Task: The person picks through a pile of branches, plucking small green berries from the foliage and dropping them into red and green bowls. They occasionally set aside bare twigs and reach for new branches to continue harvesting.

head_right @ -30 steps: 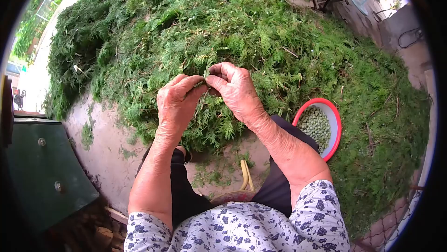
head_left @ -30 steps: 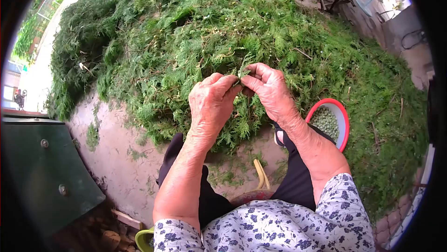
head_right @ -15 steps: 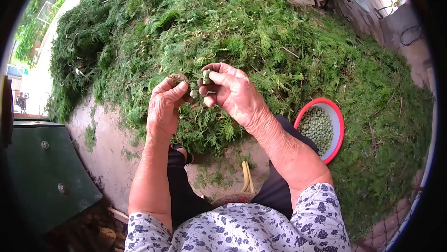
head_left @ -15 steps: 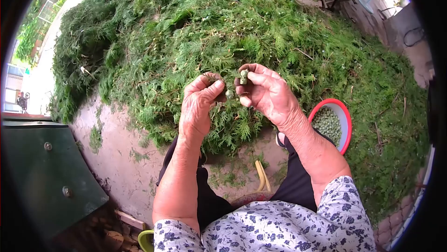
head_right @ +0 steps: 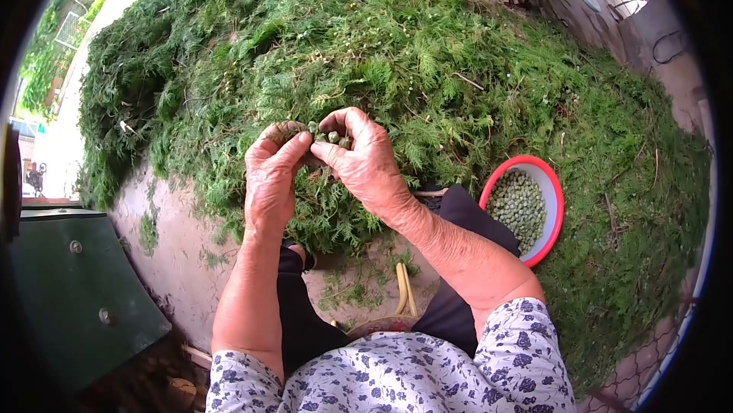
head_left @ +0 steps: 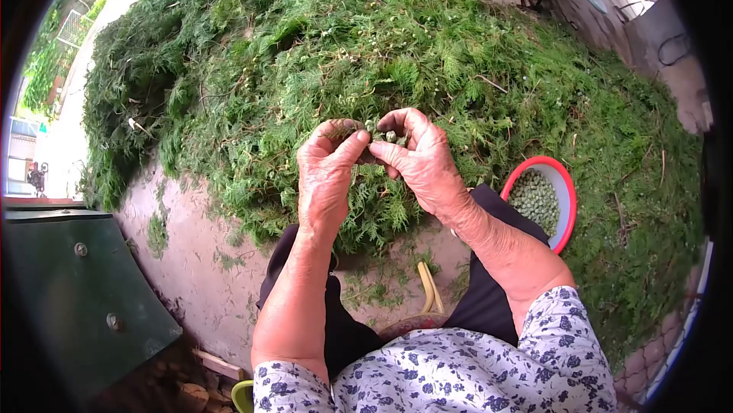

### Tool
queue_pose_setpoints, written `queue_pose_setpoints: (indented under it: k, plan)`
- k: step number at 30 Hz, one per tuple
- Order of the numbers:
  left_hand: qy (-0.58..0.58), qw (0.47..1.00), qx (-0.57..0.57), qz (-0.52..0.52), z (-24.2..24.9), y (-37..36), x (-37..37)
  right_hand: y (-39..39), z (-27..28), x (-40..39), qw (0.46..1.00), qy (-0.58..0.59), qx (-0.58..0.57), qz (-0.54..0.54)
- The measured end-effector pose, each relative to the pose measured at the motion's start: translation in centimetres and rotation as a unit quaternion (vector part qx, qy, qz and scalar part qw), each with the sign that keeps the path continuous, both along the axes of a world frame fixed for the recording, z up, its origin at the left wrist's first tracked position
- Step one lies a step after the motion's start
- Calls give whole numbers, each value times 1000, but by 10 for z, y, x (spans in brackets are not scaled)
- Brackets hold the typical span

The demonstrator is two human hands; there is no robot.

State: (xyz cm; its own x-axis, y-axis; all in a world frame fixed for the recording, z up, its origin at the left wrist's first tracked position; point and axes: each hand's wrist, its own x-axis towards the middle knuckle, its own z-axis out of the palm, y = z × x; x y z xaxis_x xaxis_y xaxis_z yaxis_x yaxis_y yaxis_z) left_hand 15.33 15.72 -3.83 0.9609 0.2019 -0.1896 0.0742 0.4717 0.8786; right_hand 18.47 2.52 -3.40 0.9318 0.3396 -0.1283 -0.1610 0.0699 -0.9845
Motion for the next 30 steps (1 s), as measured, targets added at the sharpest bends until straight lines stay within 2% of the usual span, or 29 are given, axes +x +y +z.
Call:
queue_pose_setpoints:
  k: [4,5,7,9,11,13,15,17,20,21,23,25,27,29,30]
  plan:
    - [1,999,26,33,4,-1,-1,-2,5,-1,999,10,9,46]
    - [17,999,-9,37,5,0,-2,-4,10,-1,999,11,10,47]
    - [31,998,-43,43,6,1,-2,-8,18,4,988,105,74,90]
    - [45,994,-85,61,8,1,0,-10,12,7,982,121,110,97]
    - [45,994,-89,36,8,6,0,-13,9,11,950,204,231,44]
    - [46,994,-95,8,9,6,1,-17,1,21,930,213,295,47]
    - [31,998,-46,-15,9,3,0,-19,6,21,965,164,176,102]
    - [31,998,-50,-15,8,0,0,-13,10,12,975,137,139,103]
    - [20,999,34,-23,6,-3,-1,-14,3,9,985,107,104,91]
    - [20,999,34,-23,6,-5,-1,-14,5,7,990,99,72,75]
    - [37,996,-79,1,6,-6,-2,-16,5,9,993,90,40,58]
    - [34,994,-102,-4,10,-4,-2,-25,3,21,940,219,257,43]
    - [63,993,-93,25,15,-3,-2,-27,5,25,937,218,271,30]
    - [52,992,-115,7,10,2,-3,-28,6,25,914,236,329,23]
    - [55,988,-147,8,14,1,-4,-28,1,26,919,221,325,31]
